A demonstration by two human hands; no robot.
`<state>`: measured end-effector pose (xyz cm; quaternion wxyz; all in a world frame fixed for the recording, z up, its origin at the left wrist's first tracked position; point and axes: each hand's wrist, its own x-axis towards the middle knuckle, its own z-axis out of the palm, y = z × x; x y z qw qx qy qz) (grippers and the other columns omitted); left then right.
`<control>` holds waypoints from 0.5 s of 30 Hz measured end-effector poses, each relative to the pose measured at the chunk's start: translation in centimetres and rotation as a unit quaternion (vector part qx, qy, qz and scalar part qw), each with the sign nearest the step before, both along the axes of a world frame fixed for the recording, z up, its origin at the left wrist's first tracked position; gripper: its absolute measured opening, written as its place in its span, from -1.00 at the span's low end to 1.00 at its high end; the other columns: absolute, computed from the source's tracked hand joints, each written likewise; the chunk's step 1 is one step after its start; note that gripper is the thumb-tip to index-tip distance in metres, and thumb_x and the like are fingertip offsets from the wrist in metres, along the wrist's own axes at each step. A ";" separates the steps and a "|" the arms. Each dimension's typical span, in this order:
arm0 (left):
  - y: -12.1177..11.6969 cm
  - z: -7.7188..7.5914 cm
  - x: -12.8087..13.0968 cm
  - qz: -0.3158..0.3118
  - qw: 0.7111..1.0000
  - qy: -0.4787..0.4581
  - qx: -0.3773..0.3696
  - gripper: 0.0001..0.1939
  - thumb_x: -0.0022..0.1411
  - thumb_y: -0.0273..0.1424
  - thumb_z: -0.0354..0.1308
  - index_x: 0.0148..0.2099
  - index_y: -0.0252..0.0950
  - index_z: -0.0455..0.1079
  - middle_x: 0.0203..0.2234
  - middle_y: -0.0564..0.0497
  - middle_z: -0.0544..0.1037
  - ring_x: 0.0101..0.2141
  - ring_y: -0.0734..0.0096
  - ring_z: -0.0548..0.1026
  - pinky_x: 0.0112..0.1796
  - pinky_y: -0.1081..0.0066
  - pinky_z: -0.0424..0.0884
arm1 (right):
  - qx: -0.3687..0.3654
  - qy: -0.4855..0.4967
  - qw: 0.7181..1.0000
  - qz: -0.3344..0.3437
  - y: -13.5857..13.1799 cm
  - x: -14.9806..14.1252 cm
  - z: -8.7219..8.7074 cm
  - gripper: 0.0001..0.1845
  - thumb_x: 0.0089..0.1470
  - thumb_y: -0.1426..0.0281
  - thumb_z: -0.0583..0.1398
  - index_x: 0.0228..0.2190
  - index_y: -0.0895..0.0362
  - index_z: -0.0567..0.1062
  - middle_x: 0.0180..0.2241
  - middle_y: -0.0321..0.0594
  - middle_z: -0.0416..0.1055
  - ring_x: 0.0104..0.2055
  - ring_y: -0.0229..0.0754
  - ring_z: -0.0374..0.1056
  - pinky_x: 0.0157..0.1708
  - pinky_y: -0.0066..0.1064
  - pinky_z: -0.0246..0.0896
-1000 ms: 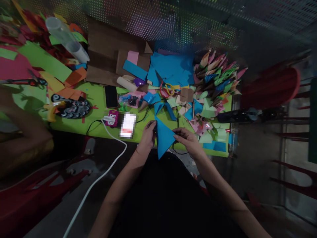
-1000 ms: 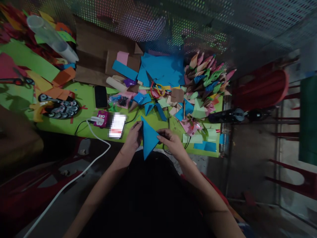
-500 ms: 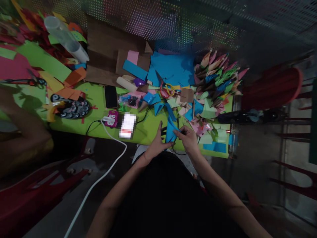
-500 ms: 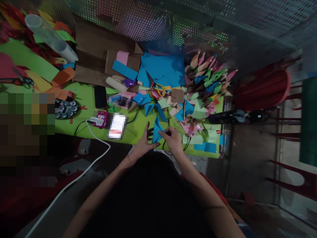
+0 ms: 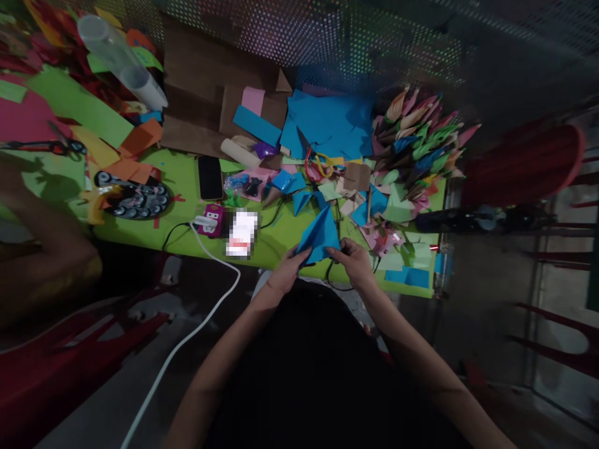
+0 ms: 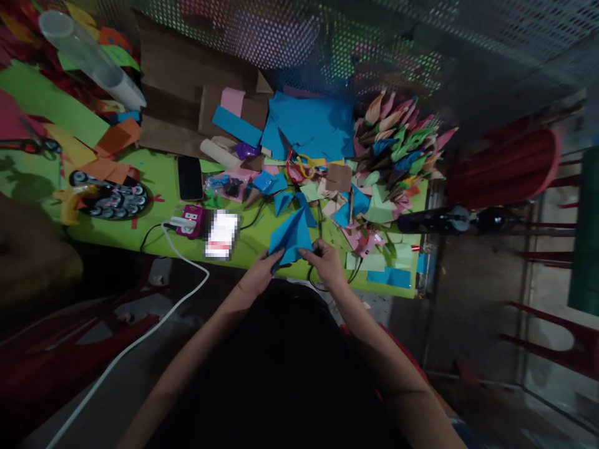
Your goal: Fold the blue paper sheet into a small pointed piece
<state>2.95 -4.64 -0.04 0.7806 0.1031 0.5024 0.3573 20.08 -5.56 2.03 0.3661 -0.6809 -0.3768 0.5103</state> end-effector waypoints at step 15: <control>0.2 -3.9 -0.9 -0.071 0.955 0.272 0.097 -0.85 0.09 -0.31 0.30 -0.30 -0.26 0.47 -0.34 -0.07 0.63 -0.22 0.09 0.60 -0.07 0.11 0.49 | 0.205 -0.434 0.794 0.373 -1.3 2.0 -0.4 -0.21 0.06 0.39 0.25 0.30 -0.07 0.20 0.41 -0.17 0.06 0.40 0.16 -0.02 0.32 0.09 -0.14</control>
